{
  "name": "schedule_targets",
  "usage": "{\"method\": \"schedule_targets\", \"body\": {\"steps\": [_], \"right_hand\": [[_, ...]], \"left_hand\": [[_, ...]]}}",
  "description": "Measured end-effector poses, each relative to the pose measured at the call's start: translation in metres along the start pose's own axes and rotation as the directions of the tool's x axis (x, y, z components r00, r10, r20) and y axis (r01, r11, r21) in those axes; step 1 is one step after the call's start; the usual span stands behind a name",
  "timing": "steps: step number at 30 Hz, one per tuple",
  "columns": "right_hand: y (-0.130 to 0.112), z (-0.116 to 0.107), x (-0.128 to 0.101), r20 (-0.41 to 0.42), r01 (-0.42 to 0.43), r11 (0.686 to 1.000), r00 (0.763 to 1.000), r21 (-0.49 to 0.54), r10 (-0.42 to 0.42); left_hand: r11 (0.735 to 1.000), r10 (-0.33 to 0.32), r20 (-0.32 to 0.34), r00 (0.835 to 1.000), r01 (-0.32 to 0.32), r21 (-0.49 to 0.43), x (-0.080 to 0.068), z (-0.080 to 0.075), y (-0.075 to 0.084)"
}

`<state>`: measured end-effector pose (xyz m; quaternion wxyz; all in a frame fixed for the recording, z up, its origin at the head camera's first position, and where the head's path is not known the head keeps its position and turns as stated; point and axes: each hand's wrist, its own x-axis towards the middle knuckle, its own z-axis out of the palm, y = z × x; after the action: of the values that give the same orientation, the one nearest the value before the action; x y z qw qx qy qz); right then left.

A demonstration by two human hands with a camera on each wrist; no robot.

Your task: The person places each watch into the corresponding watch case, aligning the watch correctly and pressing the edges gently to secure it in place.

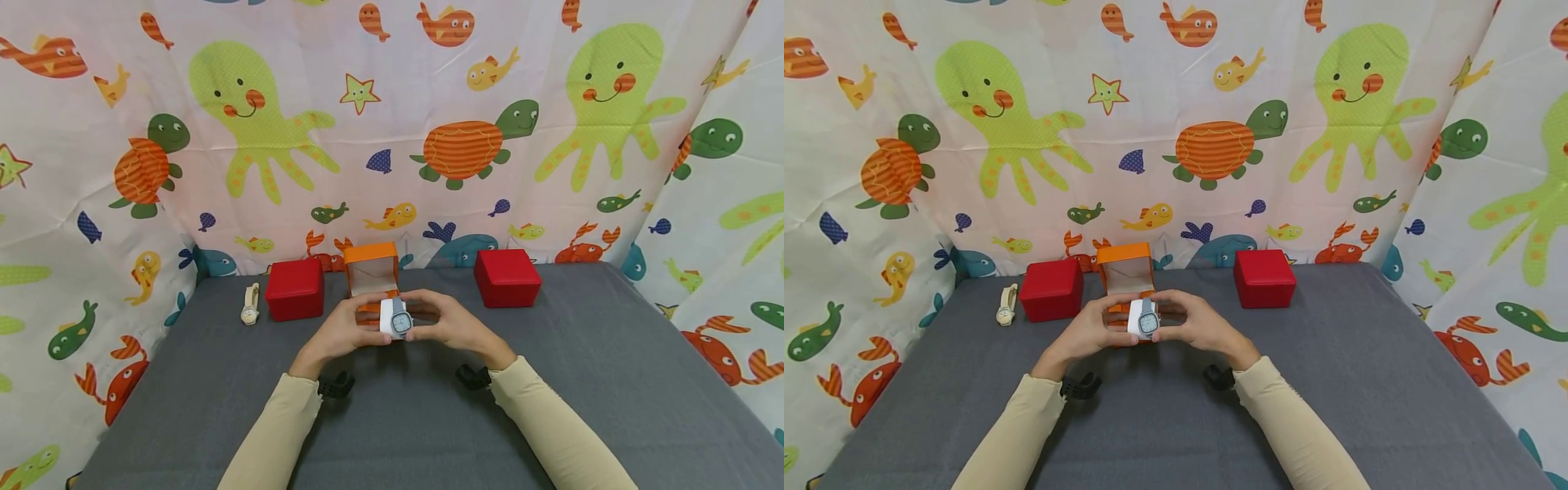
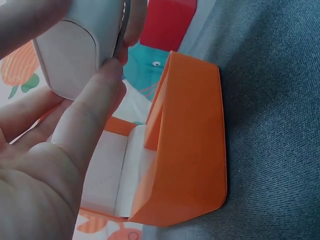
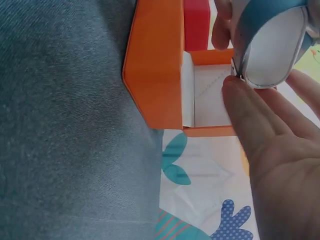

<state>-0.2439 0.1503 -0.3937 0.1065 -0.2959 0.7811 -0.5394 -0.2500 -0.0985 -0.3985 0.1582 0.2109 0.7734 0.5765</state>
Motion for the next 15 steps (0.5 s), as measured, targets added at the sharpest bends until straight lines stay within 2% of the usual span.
{"method": "schedule_targets", "body": {"steps": [8, 15], "right_hand": [[-0.017, 0.003, -0.006, -0.024, 0.023, 1.0, 0.999, -0.012, -0.023], [-0.017, 0.002, -0.005, -0.016, 0.035, 0.999, 0.999, -0.009, -0.035]], "left_hand": [[0.999, 0.033, -0.009, 0.999, -0.033, -0.025, -0.001, 0.002, -0.002], [0.994, 0.037, 0.034, 0.999, -0.033, -0.107, -0.002, 0.001, -0.003]]}}
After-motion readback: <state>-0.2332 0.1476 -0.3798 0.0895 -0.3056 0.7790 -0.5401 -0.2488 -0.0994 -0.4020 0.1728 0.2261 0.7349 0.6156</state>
